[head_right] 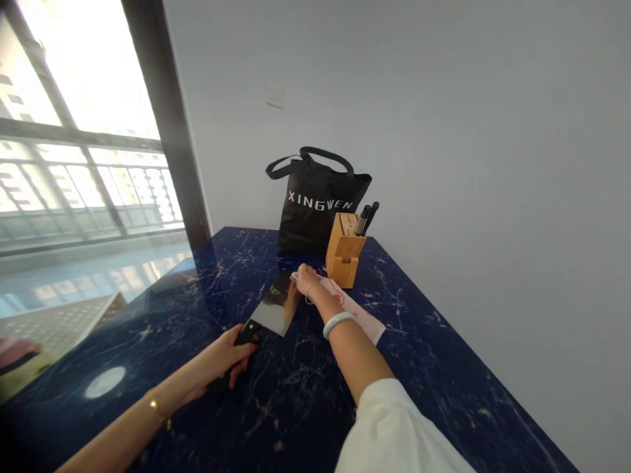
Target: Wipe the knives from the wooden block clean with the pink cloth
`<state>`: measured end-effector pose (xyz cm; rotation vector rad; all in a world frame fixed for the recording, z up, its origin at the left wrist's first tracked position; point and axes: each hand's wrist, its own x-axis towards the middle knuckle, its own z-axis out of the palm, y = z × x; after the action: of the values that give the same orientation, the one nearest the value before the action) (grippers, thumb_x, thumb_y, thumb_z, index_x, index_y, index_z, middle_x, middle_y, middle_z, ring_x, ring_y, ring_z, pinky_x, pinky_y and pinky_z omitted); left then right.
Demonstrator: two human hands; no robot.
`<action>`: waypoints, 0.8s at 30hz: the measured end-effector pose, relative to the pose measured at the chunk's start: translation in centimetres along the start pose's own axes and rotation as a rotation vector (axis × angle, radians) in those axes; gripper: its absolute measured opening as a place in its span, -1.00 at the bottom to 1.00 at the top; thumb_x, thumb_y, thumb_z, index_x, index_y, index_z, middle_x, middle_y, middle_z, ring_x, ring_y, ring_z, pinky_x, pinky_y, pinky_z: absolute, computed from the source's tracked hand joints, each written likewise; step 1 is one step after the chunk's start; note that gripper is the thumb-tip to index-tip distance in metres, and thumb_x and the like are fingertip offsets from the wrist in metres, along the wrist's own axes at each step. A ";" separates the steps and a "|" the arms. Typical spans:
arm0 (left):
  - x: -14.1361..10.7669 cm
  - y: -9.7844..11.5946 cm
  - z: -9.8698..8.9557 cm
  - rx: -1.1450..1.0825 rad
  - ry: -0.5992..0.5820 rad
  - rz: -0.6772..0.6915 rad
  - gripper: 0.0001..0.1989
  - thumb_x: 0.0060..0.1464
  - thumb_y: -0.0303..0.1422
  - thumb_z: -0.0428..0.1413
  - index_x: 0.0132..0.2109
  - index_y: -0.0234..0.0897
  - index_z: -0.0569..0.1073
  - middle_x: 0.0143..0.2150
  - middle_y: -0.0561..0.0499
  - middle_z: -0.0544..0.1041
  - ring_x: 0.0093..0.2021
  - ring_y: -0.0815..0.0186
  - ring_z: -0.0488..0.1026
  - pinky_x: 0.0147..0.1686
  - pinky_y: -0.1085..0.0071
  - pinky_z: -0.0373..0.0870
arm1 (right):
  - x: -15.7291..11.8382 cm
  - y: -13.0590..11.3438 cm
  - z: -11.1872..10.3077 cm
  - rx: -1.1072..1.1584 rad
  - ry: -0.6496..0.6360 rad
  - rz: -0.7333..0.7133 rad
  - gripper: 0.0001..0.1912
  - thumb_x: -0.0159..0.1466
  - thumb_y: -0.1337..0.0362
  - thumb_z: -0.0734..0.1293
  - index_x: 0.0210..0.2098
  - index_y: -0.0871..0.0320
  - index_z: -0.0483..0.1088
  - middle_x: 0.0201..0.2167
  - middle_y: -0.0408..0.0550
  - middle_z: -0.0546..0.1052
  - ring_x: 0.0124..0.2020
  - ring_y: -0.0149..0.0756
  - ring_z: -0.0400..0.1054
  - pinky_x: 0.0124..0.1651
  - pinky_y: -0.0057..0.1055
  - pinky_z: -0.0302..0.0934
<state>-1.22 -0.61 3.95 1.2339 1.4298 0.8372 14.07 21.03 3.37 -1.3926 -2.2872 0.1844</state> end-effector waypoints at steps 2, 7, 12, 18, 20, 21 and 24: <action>0.2 -0.1 0.0 -0.005 -0.002 0.015 -0.80 -0.07 -0.38 -0.05 -0.23 -0.28 0.15 -0.73 0.23 0.30 -0.83 0.45 0.23 -0.86 0.60 0.11 | -0.7 -0.4 0.0 0.000 -0.003 -0.029 -0.85 0.19 0.36 0.15 -0.24 0.27 0.21 -0.31 0.09 0.36 -0.26 -0.27 0.25 -0.20 -0.35 0.07; 0.3 0.2 0.0 -0.017 0.005 0.014 -0.80 -0.09 -0.41 -0.05 -0.24 -0.29 0.15 -0.75 0.24 0.29 -0.83 0.43 0.23 -0.85 0.57 0.16 | -5.1 -2.6 -0.1 0.090 -0.013 -0.235 -0.89 0.19 0.39 0.15 -0.27 0.24 0.21 -0.32 0.00 0.34 -0.25 -0.33 0.20 -0.16 -0.40 0.08; -0.1 0.5 -0.1 0.020 0.002 0.023 -0.83 -0.09 -0.42 -0.04 -0.27 -0.29 0.16 -0.73 0.23 0.31 -0.81 0.44 0.25 -0.84 0.59 0.16 | -8.3 -6.6 -0.5 0.293 -0.036 -0.456 -0.92 0.20 0.40 0.15 -0.29 0.20 0.20 -0.32 -0.05 0.30 -0.25 -0.37 0.18 -0.15 -0.42 0.09; -0.1 0.3 0.0 0.010 0.021 0.044 -0.86 -0.09 -0.41 -0.01 -0.30 -0.29 0.19 -0.72 0.21 0.32 -0.81 0.48 0.22 -0.83 0.60 0.16 | -9.4 -8.9 -1.7 0.356 -0.084 -0.477 -0.92 0.18 0.43 0.16 -0.33 0.17 0.22 -0.36 -0.11 0.27 -0.28 -0.40 0.18 -0.15 -0.42 0.08; 0.1 0.2 0.0 -0.014 0.024 0.038 -0.83 -0.09 -0.39 0.02 -0.29 -0.29 0.20 -0.72 0.21 0.31 -0.80 0.48 0.21 -0.82 0.59 0.16 | -9.8 -8.3 -2.1 0.342 -0.110 -0.463 -0.92 0.16 0.44 0.16 -0.35 0.17 0.22 -0.38 -0.12 0.26 -0.32 -0.40 0.18 -0.17 -0.42 0.09; 0.2 0.2 0.1 -0.032 0.019 0.039 -0.81 -0.09 -0.37 0.04 -0.28 -0.30 0.21 -0.72 0.21 0.31 -0.80 0.49 0.20 -0.82 0.59 0.16 | -10.0 -8.0 -2.2 0.340 -0.114 -0.456 -0.92 0.16 0.44 0.17 -0.36 0.17 0.22 -0.39 -0.12 0.26 -0.32 -0.40 0.18 -0.18 -0.42 0.09; 0.0 0.5 0.0 -0.122 -0.025 0.027 -0.66 -0.09 -0.19 0.07 -0.23 -0.31 0.23 -0.70 0.19 0.32 -0.77 0.47 0.21 -0.78 0.56 0.19 | -10.4 -7.4 -2.1 0.377 -0.075 -0.427 -0.92 0.16 0.44 0.16 -0.36 0.17 0.21 -0.37 -0.10 0.27 -0.30 -0.39 0.19 -0.17 -0.42 0.10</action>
<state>-1.10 -0.48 4.47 1.1694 1.3252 0.9102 13.05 8.21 4.51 -0.7054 -2.3905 0.5043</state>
